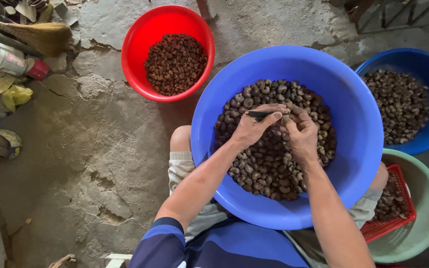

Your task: A person sits on the floor using a small hand tool to peel the skins off cashew nuts and sort them into different baskets.

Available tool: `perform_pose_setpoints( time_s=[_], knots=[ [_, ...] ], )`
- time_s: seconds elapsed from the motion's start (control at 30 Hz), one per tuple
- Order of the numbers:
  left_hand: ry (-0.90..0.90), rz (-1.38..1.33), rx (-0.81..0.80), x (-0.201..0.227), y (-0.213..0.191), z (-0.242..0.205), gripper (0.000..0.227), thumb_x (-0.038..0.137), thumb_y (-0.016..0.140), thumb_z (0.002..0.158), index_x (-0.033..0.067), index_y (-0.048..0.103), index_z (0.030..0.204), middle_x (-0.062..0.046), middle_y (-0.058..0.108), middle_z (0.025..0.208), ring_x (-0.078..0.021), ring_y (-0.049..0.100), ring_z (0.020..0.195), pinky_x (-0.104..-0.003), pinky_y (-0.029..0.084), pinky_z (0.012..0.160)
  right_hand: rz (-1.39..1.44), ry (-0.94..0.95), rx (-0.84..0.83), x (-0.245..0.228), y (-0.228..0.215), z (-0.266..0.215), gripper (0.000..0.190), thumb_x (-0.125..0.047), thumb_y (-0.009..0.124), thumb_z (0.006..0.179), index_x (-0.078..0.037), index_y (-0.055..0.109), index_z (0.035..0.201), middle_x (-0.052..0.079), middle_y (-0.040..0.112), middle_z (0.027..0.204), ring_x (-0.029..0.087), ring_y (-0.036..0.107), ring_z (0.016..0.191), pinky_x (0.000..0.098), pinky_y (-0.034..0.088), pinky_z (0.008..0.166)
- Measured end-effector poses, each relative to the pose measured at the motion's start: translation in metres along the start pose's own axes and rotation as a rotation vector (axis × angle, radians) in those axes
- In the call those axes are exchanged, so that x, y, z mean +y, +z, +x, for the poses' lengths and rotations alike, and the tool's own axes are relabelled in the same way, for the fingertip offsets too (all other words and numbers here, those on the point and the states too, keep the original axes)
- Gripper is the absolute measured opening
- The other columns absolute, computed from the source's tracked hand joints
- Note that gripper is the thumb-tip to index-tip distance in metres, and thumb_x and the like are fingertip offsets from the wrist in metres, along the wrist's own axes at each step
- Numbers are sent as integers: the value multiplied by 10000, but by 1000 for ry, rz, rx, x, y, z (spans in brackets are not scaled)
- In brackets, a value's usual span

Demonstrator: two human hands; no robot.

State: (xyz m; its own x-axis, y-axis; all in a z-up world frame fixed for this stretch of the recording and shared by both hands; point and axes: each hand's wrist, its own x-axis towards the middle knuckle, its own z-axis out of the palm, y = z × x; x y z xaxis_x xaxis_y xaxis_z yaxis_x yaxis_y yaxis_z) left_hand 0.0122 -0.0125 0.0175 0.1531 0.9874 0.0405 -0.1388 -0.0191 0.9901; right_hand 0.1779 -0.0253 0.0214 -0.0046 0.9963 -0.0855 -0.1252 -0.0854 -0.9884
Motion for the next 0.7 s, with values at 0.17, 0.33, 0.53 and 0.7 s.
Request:
perform_pose_setpoints(
  time_s=[0.17, 0.33, 0.53, 0.7],
  knots=[
    [-38, 6, 34, -16, -3, 2, 363, 373, 742, 1103, 69, 789, 1295, -232, 735, 1336, -434, 614, 1392, -654, 465, 1226, 14, 38, -29, -16, 5, -3, 371, -99, 571, 1090, 47, 570, 1431, 286, 693, 1215, 322, 677, 1140, 514, 603, 938],
    [-48, -27, 35, -27, -5, 0, 359, 360, 735, 1111, 61, 790, 1302, -223, 762, 1287, -394, 662, 1334, -595, 520, 1165, 133, 109, -57, -19, 6, -2, 406, -54, 517, 1089, 92, 492, 1467, 309, 627, 1341, 359, 623, 1264, 534, 553, 1042],
    [-32, -25, 22, -16, -3, 0, 374, 389, 707, 1132, 76, 775, 1324, -219, 775, 1224, -384, 699, 1272, -596, 551, 1118, 241, 147, -59, -3, -2, 3, 407, -30, 488, 1084, 119, 479, 1462, 321, 639, 1267, 355, 683, 1140, 518, 626, 955],
    [-26, 66, 128, -19, -12, 3, 363, 380, 701, 1130, 66, 786, 1291, -222, 787, 1174, -392, 726, 1215, -601, 596, 1054, 150, 53, -4, -20, 3, 1, 320, -75, 556, 1085, 69, 565, 1371, 271, 686, 1165, 330, 727, 995, 495, 654, 860]
  ],
)
